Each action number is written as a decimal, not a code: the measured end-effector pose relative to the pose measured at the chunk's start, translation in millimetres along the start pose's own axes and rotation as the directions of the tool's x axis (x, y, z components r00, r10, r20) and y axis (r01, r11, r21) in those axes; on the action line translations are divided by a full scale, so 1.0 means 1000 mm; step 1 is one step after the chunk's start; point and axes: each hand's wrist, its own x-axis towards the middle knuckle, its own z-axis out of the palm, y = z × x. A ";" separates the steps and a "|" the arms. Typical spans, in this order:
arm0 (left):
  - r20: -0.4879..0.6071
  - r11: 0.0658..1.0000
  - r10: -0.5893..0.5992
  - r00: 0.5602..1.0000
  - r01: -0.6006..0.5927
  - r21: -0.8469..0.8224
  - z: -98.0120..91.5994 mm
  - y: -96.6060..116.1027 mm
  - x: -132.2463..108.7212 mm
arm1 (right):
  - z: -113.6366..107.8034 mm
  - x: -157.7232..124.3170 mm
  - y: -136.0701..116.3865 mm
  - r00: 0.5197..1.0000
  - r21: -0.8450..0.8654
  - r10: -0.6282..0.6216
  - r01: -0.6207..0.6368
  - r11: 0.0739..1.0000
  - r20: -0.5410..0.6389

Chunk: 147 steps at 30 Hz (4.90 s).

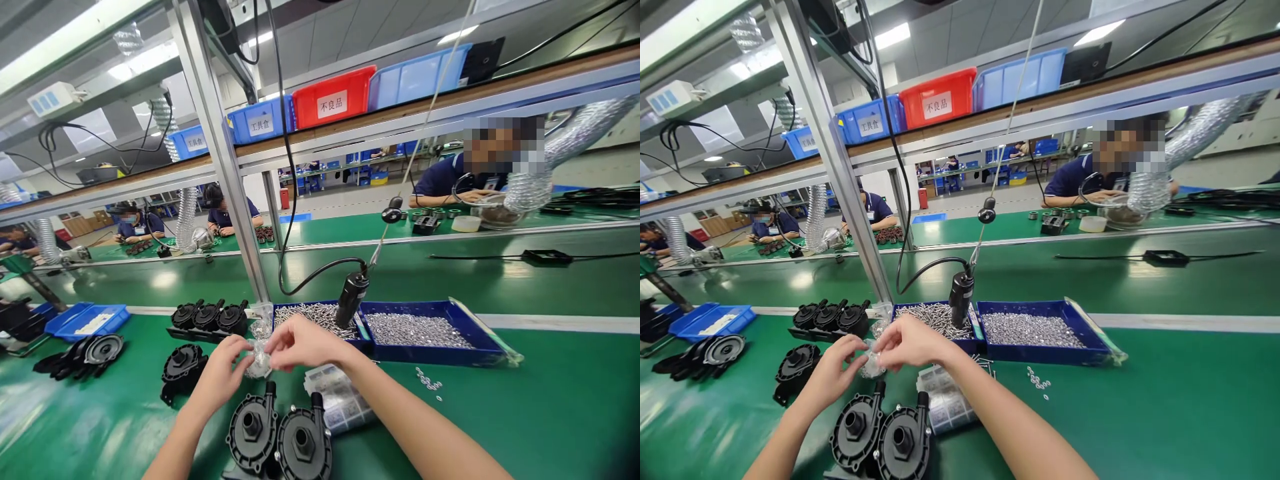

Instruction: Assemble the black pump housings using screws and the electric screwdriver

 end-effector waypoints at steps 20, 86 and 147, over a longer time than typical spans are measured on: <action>0.162 0.983 -0.161 0.974 0.143 0.116 0.020 -0.025 0.001 | 0.055 -0.032 -0.026 0.994 -0.815 -0.088 0.106 0.570 0.068; -0.089 0.581 -0.491 0.867 0.249 -0.775 0.017 0.004 0.005 | 0.029 0.029 0.026 0.871 -0.308 -0.387 0.295 0.905 -0.302; -0.103 0.990 -0.123 0.987 0.129 0.057 0.046 -0.030 0.009 | -0.005 0.003 -0.006 0.906 -0.907 -0.343 -0.093 0.410 -0.248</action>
